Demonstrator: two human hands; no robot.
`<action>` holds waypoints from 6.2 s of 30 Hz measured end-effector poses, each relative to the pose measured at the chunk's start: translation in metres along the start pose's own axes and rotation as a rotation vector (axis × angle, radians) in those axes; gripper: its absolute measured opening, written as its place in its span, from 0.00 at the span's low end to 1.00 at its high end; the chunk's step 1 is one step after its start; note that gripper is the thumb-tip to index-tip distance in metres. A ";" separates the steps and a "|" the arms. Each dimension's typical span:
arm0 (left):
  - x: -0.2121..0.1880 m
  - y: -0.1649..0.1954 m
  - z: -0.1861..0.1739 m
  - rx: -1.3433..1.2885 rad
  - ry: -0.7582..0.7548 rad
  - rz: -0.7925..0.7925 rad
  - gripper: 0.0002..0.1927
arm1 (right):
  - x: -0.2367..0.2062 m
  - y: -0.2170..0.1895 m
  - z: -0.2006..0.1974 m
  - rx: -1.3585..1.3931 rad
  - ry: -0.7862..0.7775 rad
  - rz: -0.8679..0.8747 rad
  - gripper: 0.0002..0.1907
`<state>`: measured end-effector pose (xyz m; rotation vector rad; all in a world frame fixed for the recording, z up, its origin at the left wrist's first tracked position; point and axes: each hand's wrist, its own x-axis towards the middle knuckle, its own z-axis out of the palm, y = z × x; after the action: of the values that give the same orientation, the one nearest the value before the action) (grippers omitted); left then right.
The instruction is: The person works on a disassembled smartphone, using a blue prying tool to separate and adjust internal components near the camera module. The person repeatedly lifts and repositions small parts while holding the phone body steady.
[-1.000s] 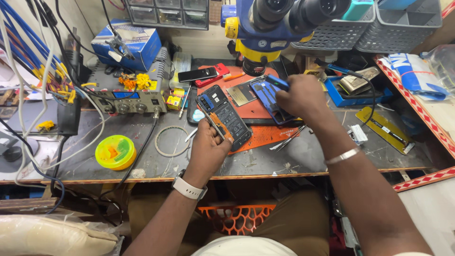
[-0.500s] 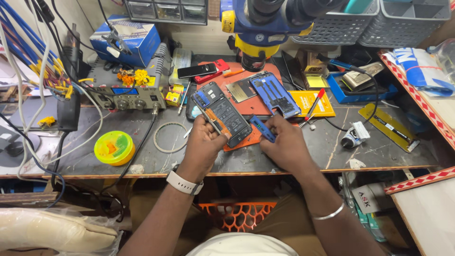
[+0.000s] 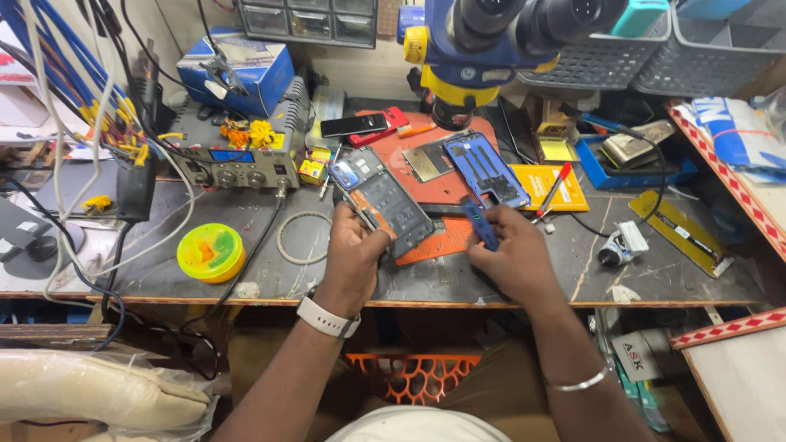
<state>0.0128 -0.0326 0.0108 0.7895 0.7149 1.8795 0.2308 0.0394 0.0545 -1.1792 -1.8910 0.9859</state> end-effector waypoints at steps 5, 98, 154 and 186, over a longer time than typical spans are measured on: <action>-0.001 0.001 0.000 0.059 -0.074 -0.100 0.19 | 0.000 -0.001 -0.022 0.306 -0.019 0.069 0.15; -0.001 0.001 -0.008 -0.140 0.092 -0.096 0.12 | -0.012 0.024 0.003 0.819 0.075 -0.300 0.16; -0.006 0.015 0.012 0.531 -0.357 -0.282 0.13 | 0.021 -0.018 -0.022 -0.297 -0.053 -0.439 0.07; -0.006 0.025 0.020 0.698 -0.432 -0.201 0.14 | 0.046 -0.021 -0.011 0.106 -0.241 0.071 0.07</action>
<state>0.0173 -0.0450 0.0410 1.4450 1.1309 1.2014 0.2155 0.0782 0.0852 -1.1126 -1.9640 1.3003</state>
